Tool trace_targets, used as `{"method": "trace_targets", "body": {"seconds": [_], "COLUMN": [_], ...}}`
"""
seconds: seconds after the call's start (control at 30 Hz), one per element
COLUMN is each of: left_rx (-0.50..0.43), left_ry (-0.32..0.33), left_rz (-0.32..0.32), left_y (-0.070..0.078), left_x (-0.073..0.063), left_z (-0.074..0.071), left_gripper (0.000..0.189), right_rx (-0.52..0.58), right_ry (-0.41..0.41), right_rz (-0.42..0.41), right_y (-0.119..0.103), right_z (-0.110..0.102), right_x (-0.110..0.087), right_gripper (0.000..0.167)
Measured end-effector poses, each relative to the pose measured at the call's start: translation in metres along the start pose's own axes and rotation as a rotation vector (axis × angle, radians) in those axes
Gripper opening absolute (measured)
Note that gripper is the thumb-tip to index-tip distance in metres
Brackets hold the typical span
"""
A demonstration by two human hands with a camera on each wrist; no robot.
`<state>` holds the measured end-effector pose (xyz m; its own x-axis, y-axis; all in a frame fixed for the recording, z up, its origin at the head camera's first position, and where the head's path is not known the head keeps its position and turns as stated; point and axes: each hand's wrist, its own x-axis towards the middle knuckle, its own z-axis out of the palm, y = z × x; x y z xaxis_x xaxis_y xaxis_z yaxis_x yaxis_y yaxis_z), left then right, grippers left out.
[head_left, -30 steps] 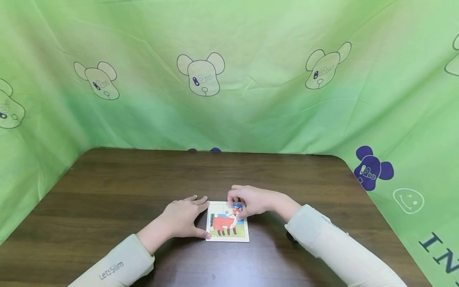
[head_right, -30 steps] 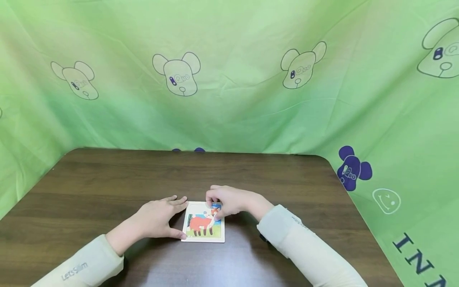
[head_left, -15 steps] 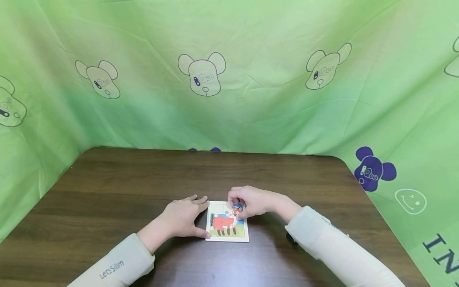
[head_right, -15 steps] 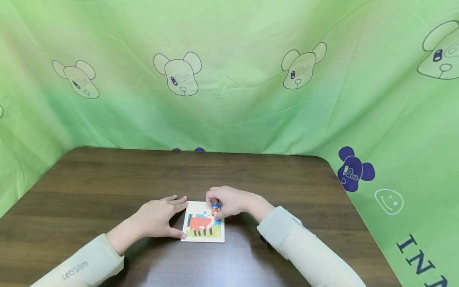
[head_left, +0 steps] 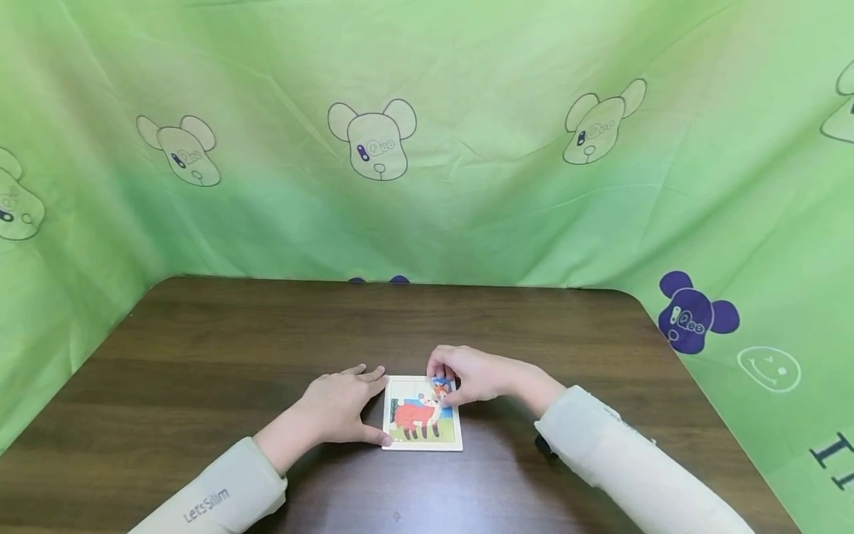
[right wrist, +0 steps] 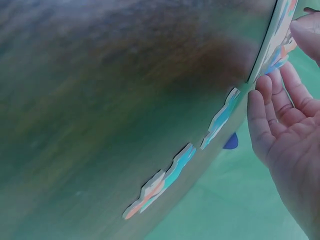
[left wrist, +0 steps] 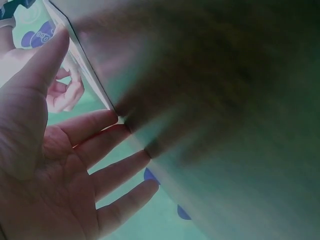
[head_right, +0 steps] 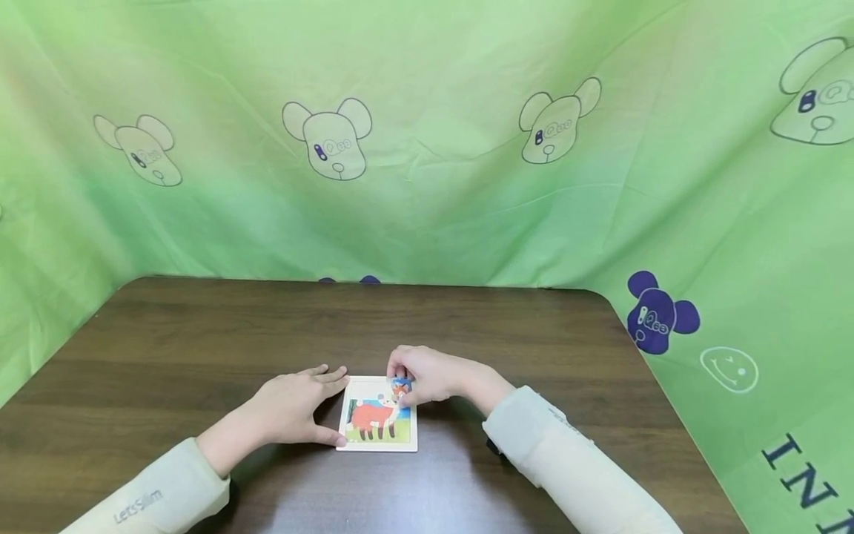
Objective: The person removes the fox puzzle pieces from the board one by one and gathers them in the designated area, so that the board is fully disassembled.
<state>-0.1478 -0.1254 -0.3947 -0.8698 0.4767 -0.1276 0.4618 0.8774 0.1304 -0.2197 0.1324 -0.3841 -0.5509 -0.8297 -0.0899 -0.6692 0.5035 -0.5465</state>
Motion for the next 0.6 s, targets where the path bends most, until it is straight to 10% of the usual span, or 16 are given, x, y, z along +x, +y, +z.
{"method": "trace_targets", "body": {"seconds": [0.6], "left_rx": [-0.015], "left_ry": [0.000], "left_rz": [0.002], "left_y": [0.000], "left_x": [-0.002], "left_z": [0.000], "left_gripper": [0.093], "right_rx": [0.032], "right_ry": [0.047], "right_rz": [0.056], "right_y": [0.013], "right_z": [-0.005], "right_x": [-0.024], "right_gripper": [0.029]}}
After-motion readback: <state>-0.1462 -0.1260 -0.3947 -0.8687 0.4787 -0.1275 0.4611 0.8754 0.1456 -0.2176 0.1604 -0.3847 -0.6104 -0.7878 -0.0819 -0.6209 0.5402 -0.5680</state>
